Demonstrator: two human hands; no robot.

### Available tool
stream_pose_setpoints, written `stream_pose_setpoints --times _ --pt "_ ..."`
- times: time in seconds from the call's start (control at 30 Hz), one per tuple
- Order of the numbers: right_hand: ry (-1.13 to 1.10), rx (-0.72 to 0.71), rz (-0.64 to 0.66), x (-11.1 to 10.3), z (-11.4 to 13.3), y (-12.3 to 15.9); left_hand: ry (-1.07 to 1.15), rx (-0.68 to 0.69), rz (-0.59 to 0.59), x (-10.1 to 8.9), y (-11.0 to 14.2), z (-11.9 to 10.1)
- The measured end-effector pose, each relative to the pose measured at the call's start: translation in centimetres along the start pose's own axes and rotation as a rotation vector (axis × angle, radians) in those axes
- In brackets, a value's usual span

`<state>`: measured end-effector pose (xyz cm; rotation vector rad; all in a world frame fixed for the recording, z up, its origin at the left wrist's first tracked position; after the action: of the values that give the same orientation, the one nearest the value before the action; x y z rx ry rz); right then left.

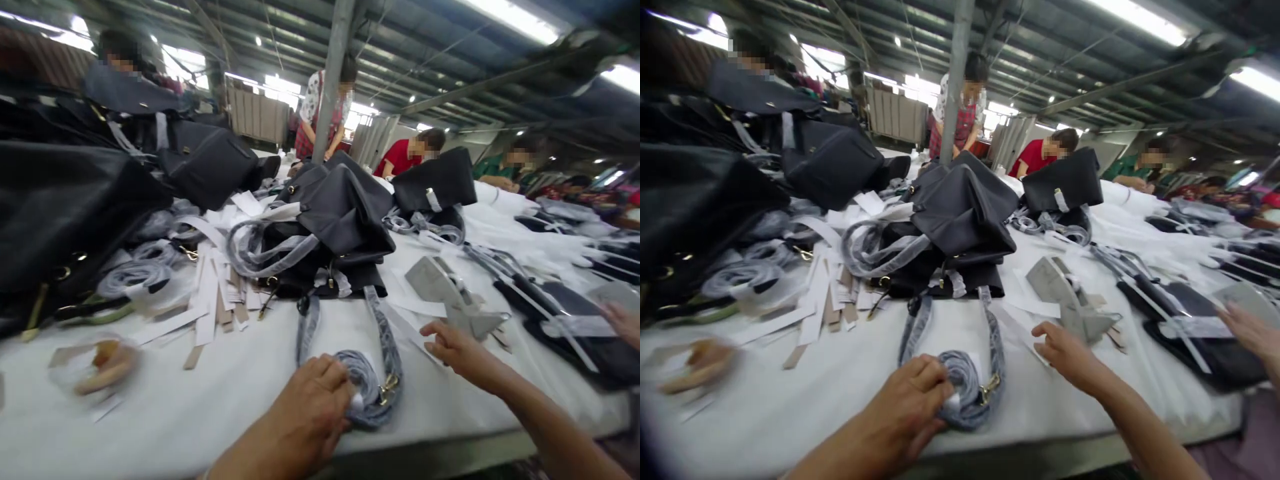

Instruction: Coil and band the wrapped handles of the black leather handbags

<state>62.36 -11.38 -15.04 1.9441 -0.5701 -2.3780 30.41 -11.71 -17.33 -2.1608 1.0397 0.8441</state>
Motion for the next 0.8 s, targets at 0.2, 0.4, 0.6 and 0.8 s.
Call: stream_pose_setpoints --times 0.2,0.4,0.6,0.8 --pt "0.385 0.015 -0.148 1.0 -1.4 2.2 0.007 -0.012 0.002 0.1 -0.1 -0.3" --pt "0.454 -0.14 -0.334 0.4 2.5 1.4 -0.031 -0.03 0.031 0.1 -0.5 -0.7" --pt "0.463 -0.144 -0.309 2.5 4.0 -1.1 -0.056 -0.061 0.031 0.3 -0.5 -0.8" --pt "0.342 -0.129 -0.282 1.1 2.8 -0.4 0.057 -0.08 -0.057 -0.3 -0.7 -0.6"
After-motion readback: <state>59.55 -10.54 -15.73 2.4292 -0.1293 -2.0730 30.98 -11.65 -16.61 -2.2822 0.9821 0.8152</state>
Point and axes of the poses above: each hand's wrist, its own y-axis away from the middle knuckle, its own x-axis out of the palm, z = x × y, the point moved 3 cm from there along -y, towards the middle knuckle, and after that the axes turned 11 degrees about y, right-handed, at the moved point
